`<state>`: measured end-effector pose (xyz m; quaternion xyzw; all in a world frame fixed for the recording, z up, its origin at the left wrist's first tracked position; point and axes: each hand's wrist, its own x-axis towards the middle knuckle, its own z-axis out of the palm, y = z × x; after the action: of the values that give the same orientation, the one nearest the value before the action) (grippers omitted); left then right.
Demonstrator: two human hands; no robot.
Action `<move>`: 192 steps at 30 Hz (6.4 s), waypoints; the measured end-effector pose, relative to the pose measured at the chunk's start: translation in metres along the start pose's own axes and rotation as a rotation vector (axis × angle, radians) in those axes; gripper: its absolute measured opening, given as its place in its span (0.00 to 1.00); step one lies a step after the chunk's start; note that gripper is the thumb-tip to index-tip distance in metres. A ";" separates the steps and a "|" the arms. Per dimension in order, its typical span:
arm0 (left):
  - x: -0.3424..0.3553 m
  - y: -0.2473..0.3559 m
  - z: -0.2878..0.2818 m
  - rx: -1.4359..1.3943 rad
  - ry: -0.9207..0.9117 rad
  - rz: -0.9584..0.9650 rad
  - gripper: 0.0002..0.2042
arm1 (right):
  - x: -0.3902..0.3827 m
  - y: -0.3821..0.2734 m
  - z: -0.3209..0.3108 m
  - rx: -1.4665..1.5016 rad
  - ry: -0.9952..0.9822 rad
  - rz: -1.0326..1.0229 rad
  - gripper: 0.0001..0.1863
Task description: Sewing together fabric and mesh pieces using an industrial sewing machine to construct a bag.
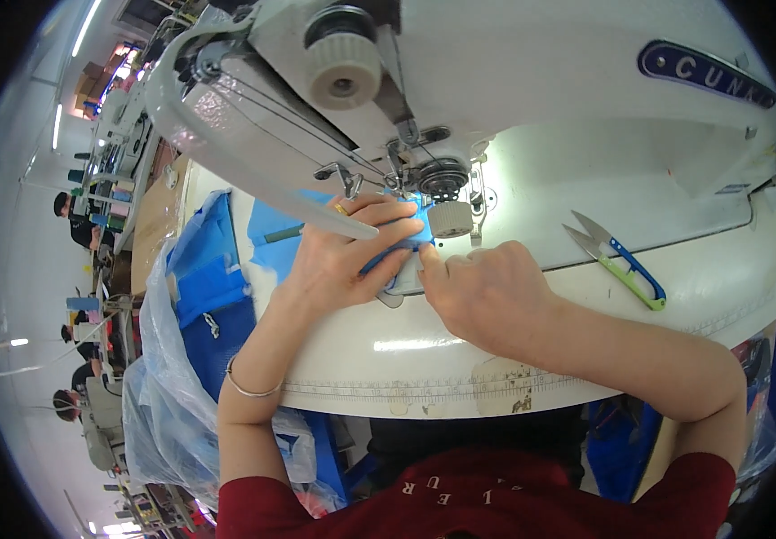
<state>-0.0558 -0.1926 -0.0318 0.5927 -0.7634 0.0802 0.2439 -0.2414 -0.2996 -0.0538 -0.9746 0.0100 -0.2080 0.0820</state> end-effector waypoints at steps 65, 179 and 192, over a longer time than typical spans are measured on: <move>-0.010 -0.007 0.002 -0.067 0.002 0.009 0.12 | 0.012 0.006 0.002 0.066 0.121 -0.016 0.07; 0.011 -0.021 0.015 0.093 -0.214 -0.152 0.16 | 0.005 0.007 0.010 -0.071 0.243 -0.173 0.11; 0.003 -0.014 0.010 0.182 -0.041 -0.155 0.15 | -0.003 -0.008 0.002 0.031 0.303 -0.295 0.07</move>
<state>-0.0461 -0.2035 -0.0410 0.6712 -0.7096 0.1179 0.1790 -0.2437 -0.2911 -0.0551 -0.9218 -0.1239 -0.3619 0.0630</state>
